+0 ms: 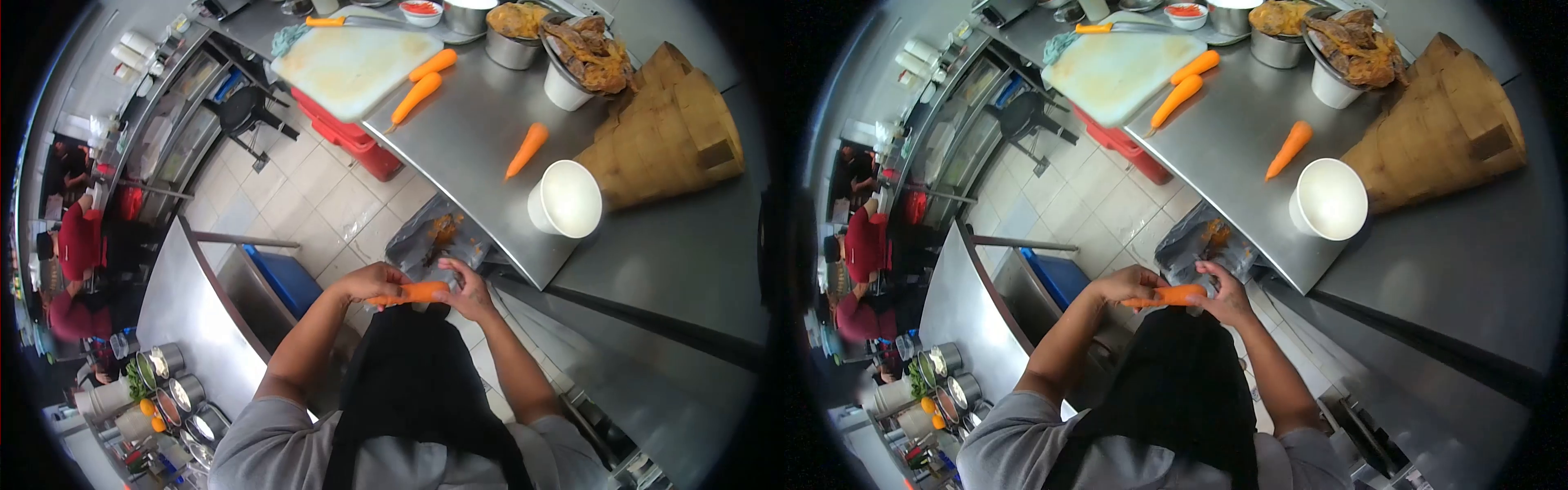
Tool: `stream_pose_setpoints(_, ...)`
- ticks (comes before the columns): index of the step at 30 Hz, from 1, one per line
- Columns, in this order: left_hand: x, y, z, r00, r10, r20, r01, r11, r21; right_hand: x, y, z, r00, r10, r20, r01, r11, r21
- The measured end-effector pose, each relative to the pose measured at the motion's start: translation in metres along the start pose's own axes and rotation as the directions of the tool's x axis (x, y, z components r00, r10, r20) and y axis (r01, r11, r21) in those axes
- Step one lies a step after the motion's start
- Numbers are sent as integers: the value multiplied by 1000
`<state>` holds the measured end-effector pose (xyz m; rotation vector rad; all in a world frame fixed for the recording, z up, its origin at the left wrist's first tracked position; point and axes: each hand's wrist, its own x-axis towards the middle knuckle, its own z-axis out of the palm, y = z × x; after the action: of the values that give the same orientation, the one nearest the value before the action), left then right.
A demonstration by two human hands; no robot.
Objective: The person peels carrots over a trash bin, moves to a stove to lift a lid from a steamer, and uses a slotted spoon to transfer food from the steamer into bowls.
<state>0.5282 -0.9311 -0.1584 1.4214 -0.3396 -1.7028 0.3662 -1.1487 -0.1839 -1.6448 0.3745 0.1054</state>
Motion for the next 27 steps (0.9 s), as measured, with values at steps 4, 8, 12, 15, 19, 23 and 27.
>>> stream_pose_setpoints(4,-10,3,-9,999,25,21,-23,997,-77,8,14,14,955,54,291,-47,998,-32)
stream_pose_setpoints(8,16,-40,1,883,400,-244,-465,681,-566,6,3,45,972,228,50,-231,908,351)
stream_pose_setpoints(12,68,-48,54,672,196,-715,-563,761,-321,5,-9,78,926,375,50,-361,837,411)
stream_pose_setpoints(15,71,-55,42,839,54,-542,-453,622,-639,2,9,73,964,263,-36,-261,964,60)
stream_pose_setpoints(19,74,-52,32,877,-44,-479,-360,602,-713,-6,6,45,999,-5,-35,-14,863,-505)
stream_pose_setpoints(23,79,-61,35,917,-27,-399,-327,523,-787,-5,-7,46,993,-26,111,86,815,-573)
stream_pose_setpoints(27,76,-67,38,931,-31,-365,-316,436,-843,-3,-9,49,988,-38,147,122,775,-620)
